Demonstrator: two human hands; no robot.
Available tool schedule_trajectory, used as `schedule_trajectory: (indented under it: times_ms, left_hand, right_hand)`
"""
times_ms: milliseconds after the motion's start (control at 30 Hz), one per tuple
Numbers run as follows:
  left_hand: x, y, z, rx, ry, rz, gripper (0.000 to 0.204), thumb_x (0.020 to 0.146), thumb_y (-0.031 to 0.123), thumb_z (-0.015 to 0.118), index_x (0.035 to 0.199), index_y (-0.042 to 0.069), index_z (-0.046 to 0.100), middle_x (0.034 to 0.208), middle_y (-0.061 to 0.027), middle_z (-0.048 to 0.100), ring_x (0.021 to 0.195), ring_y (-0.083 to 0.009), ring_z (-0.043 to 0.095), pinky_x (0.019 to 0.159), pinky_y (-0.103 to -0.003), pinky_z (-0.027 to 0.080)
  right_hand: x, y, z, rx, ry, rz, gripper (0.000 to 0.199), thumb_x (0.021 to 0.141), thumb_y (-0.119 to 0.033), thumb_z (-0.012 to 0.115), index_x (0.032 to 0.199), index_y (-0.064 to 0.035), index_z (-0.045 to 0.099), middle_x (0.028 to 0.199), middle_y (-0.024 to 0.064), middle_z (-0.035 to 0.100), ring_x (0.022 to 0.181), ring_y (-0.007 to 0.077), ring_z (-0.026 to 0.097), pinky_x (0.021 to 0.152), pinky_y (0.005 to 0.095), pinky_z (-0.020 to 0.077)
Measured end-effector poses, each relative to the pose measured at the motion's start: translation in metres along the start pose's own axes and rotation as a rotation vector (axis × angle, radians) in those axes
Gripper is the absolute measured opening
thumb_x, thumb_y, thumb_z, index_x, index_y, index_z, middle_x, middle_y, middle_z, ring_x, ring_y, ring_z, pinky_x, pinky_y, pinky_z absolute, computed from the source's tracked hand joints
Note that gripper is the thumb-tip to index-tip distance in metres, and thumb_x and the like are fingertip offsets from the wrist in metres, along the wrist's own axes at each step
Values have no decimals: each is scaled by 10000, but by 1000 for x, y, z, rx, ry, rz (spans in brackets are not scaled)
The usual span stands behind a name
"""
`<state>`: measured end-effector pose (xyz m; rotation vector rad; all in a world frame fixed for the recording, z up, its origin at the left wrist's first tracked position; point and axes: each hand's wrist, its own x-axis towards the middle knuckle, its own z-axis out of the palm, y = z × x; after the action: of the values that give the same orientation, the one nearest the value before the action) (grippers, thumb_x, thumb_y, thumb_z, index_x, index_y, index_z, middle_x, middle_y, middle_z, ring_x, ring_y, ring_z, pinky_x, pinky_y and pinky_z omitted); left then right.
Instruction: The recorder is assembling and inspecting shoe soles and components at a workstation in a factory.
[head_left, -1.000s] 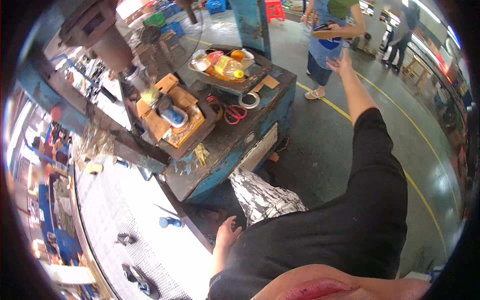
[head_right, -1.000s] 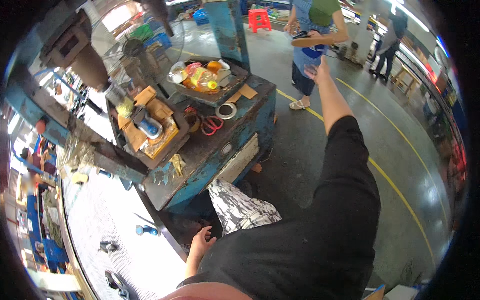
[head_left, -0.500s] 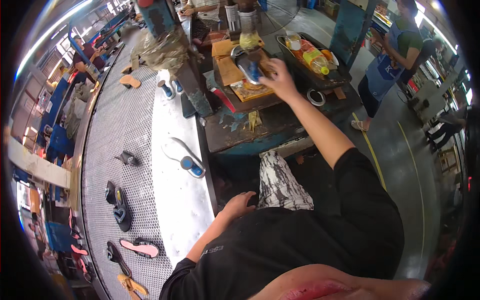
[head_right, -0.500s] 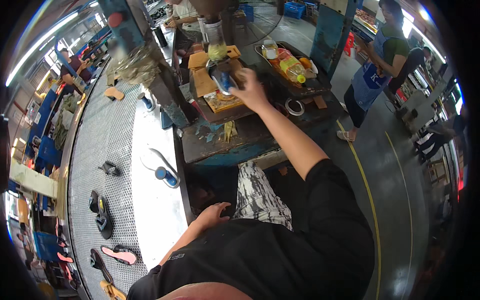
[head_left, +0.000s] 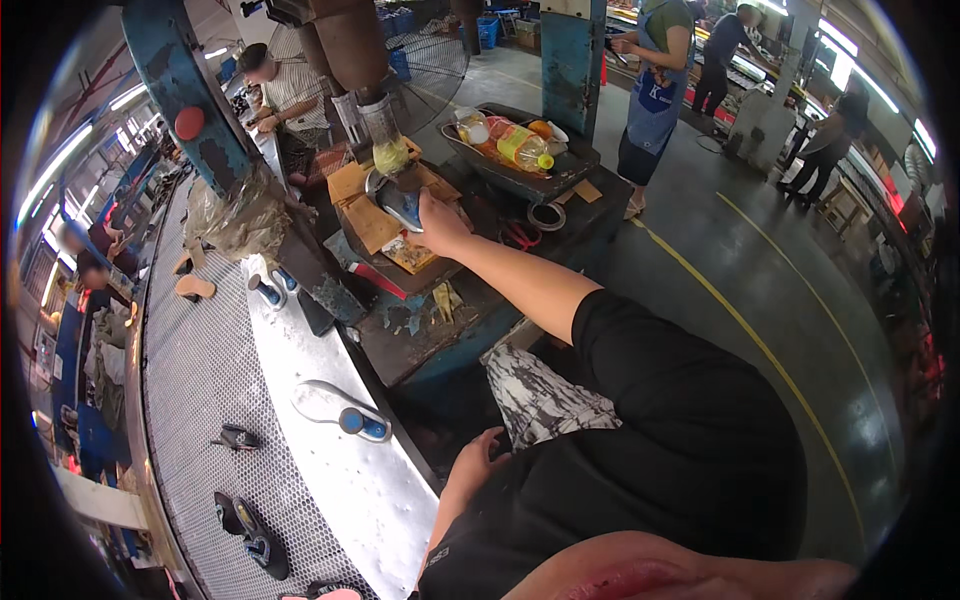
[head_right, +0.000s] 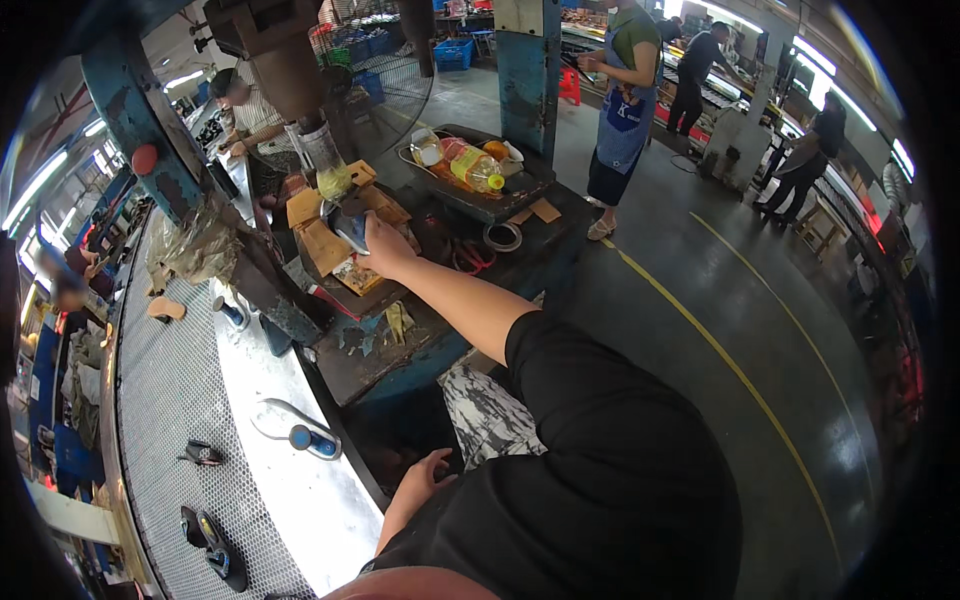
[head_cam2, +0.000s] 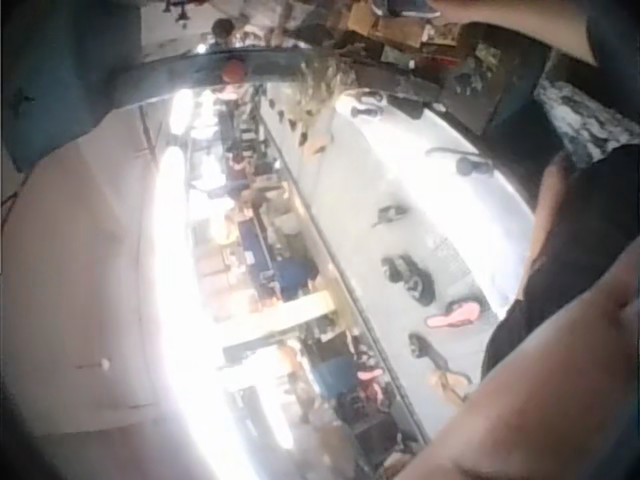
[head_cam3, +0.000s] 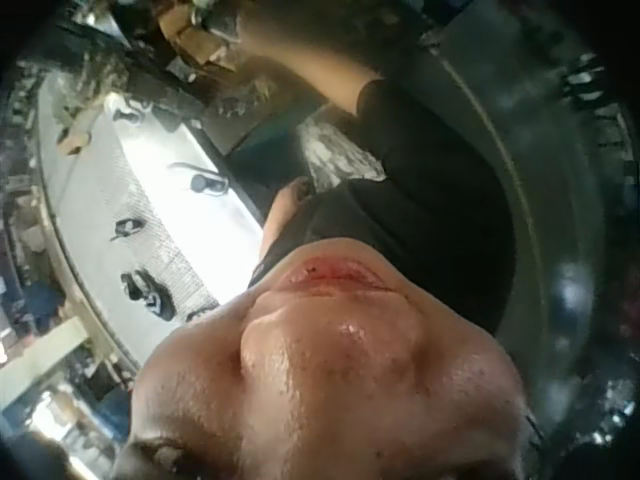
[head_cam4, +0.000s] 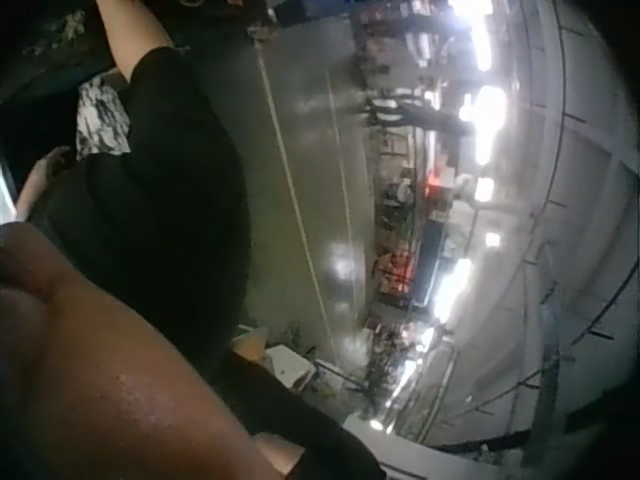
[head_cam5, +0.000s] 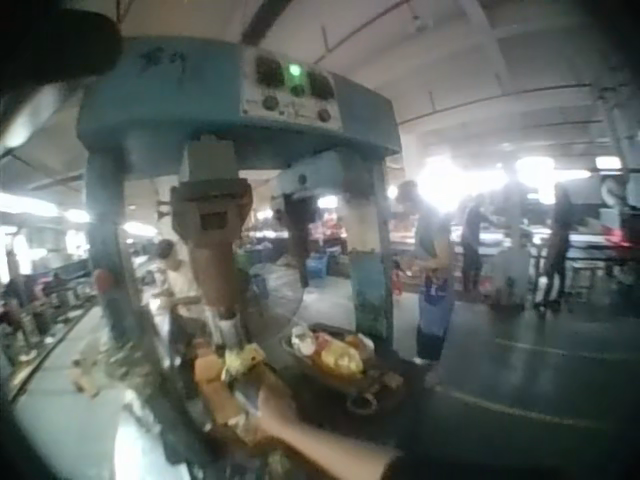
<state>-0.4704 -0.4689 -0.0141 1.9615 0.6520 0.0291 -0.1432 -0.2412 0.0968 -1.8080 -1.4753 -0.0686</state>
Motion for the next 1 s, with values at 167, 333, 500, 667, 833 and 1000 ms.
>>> schedule_trajectory:
  times_ms: [167, 333, 500, 667, 833, 1000]
  left_hand:
    - [2, 6, 3, -21, 23, 93, 555, 760, 179, 744, 1263, 47, 550, 1042, -193, 649, 948, -351, 635, 833, -405, 510]
    - [-15, 36, -9, -85, 173, 270, 455, 819, 75, 694, 1257, 46, 574, 1012, -131, 665, 878, -266, 639, 762, -359, 512]
    - [-117, 71, -114, -538, 526, 340, 281, 843, 28, 656, 1124, 19, 642, 1042, -63, 681, 923, -136, 649, 788, -273, 519]
    - [-153, -93, -244, -42, 1280, 28, 491, 780, 82, 723, 1252, 34, 597, 1181, -128, 648, 1084, -260, 610, 955, -359, 472]
    - [-242, -281, -337, 963, 1468, -1048, 1040, 687, 525, 808, 1491, 97, 306, 1373, -236, 477, 1225, -389, 464, 1027, -483, 401]
    - [-204, -302, -370, 423, 1322, -653, 1046, 708, 643, 732, 1514, 156, 278, 1364, -223, 506, 1122, -466, 539, 965, -518, 432]
  right_hand:
    - [-12, 3, -3, -298, 90, 78, 1001, 731, -474, 760, 1426, 60, 277, 1338, 282, 484, 1230, 397, 506, 1008, 462, 433]
    - [-7, -15, -44, 124, 186, 79, 703, 760, -448, 766, 1229, 15, 520, 1153, 215, 630, 1079, 360, 614, 946, 410, 455]
    - [18, 18, -11, 42, 145, -24, 644, 764, -442, 760, 1184, 0, 552, 1123, 213, 642, 1061, 349, 624, 880, 416, 480]
    - [12, -3, -40, -105, -9, 138, 503, 718, -401, 783, 962, 8, 624, 982, 213, 643, 888, 382, 634, 778, 457, 507]
    - [5, -70, -28, -3, 15, 85, 415, 700, -344, 743, 899, 13, 670, 870, 227, 681, 891, 375, 673, 802, 454, 541]
    - [-7, -71, -31, -97, 48, 120, 583, 703, -362, 771, 1092, 5, 539, 979, 225, 662, 943, 373, 655, 815, 465, 526]
